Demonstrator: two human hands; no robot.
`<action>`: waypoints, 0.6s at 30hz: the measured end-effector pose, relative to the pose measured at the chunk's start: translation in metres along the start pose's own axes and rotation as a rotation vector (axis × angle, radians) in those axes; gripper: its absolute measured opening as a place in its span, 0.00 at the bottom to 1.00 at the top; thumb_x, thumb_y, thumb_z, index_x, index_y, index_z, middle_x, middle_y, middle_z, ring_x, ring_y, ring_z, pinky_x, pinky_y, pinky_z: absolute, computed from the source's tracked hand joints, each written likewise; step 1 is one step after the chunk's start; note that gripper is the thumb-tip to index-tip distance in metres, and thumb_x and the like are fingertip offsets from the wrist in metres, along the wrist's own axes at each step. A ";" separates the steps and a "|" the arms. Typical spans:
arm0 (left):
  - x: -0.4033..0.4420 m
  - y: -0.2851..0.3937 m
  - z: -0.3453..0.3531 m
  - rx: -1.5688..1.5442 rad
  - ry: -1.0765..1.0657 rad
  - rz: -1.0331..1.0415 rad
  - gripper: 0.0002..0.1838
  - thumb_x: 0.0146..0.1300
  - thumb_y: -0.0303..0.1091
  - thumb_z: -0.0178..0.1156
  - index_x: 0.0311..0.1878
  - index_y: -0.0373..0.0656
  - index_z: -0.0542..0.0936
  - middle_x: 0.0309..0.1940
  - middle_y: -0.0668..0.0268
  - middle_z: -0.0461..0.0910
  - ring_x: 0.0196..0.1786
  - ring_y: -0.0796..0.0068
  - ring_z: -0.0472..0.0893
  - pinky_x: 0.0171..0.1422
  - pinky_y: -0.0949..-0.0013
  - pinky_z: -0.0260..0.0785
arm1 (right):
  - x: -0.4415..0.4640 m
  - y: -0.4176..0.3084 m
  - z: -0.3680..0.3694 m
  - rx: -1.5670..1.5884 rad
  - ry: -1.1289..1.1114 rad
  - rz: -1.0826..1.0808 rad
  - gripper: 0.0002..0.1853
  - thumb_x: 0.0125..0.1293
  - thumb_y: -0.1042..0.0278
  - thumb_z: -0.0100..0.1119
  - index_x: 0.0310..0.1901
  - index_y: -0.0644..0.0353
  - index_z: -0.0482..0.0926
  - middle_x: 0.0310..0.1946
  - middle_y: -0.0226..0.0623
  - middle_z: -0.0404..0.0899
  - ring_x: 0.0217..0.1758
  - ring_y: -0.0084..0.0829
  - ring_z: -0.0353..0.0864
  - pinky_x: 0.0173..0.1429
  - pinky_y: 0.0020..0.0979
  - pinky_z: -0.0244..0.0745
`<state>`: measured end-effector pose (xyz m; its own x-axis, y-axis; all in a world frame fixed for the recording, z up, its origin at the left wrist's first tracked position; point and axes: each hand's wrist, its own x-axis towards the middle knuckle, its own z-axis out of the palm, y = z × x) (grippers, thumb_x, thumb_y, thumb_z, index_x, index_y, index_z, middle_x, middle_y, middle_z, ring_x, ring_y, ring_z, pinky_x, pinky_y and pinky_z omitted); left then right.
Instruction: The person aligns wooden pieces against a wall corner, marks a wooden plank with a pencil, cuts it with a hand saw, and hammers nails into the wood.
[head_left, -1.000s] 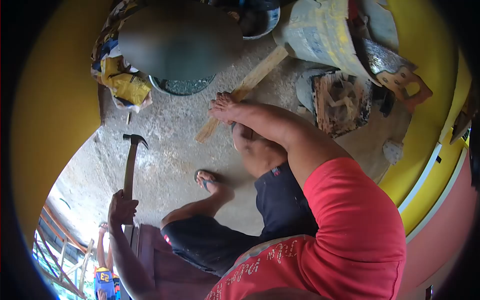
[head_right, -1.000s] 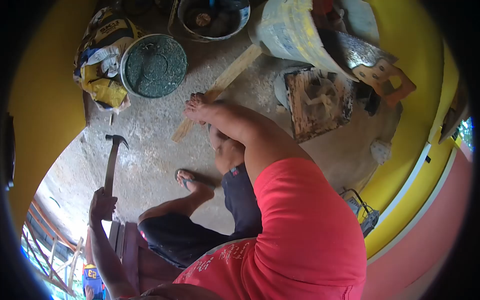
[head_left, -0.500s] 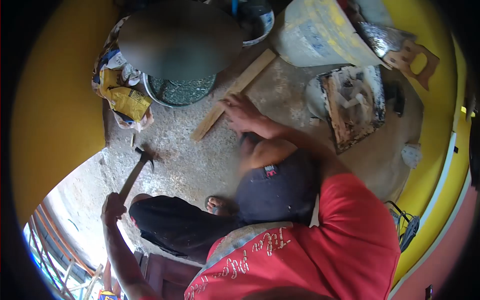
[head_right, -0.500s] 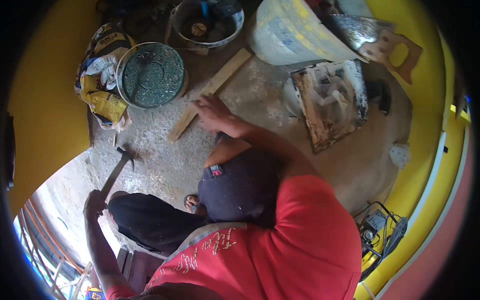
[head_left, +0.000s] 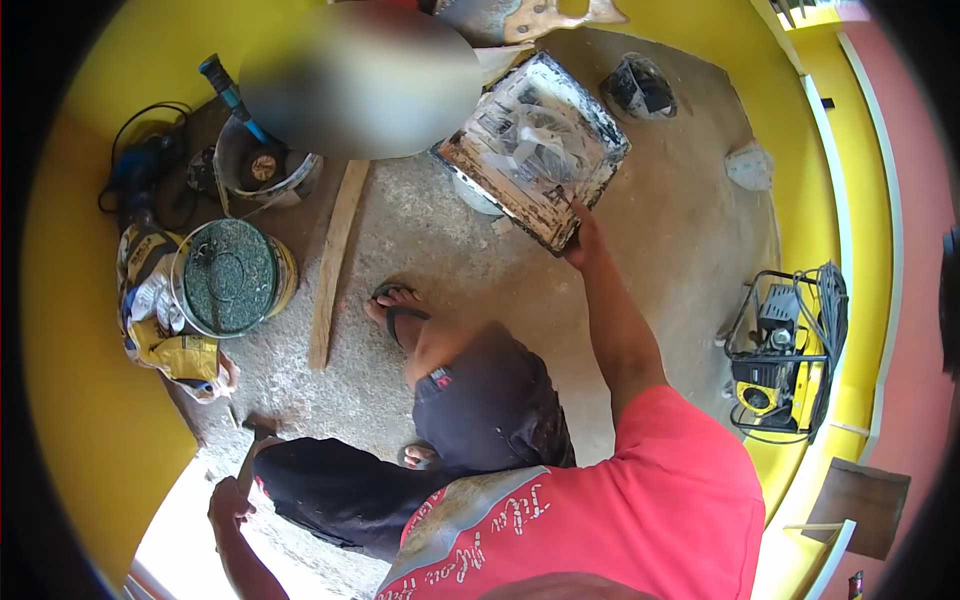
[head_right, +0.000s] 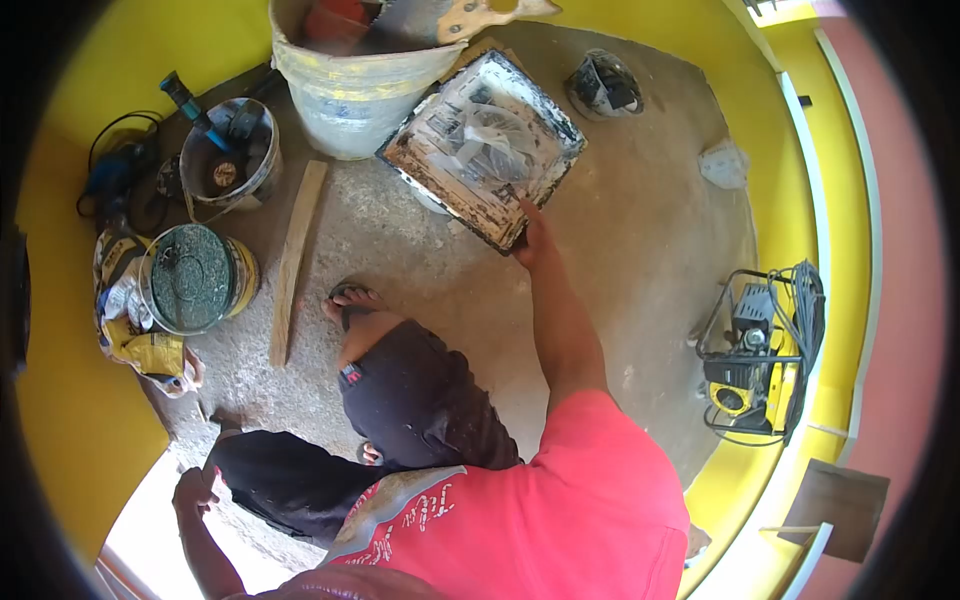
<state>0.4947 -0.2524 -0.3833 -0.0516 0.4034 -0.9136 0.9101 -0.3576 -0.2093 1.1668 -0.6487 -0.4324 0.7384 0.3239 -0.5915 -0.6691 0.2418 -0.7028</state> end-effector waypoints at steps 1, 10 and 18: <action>0.006 0.001 -0.004 0.084 -0.015 0.003 0.22 0.43 0.26 0.74 0.39 0.32 0.73 0.27 0.55 0.81 0.23 0.66 0.83 0.24 0.63 0.76 | 0.010 0.000 -0.001 -0.012 0.062 -0.008 0.22 0.67 0.56 0.52 0.54 0.67 0.70 0.46 0.45 0.77 0.47 0.45 0.79 0.50 0.45 0.77; 0.013 0.019 -0.020 0.289 -0.153 -0.006 0.21 0.47 0.26 0.73 0.39 0.30 0.73 0.27 0.53 0.82 0.24 0.66 0.84 0.24 0.63 0.77 | 0.025 0.018 -0.025 -0.268 0.407 -0.335 0.12 0.54 0.71 0.58 0.35 0.72 0.76 0.30 0.40 0.75 0.31 0.35 0.77 0.34 0.39 0.74; 0.002 -0.006 0.014 -0.069 -0.020 0.039 0.26 0.41 0.21 0.73 0.44 0.31 0.70 0.30 0.53 0.80 0.25 0.63 0.84 0.23 0.63 0.76 | -0.006 -0.007 -0.048 -0.419 0.589 -0.448 0.12 0.51 0.70 0.61 0.32 0.72 0.78 0.28 0.40 0.75 0.31 0.34 0.78 0.34 0.37 0.74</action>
<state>0.4836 -0.2608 -0.3886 -0.0235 0.3728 -0.9276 0.9379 -0.3131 -0.1496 1.1714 -0.6963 -0.4430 0.9272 -0.2789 -0.2502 -0.3024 -0.1630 -0.9391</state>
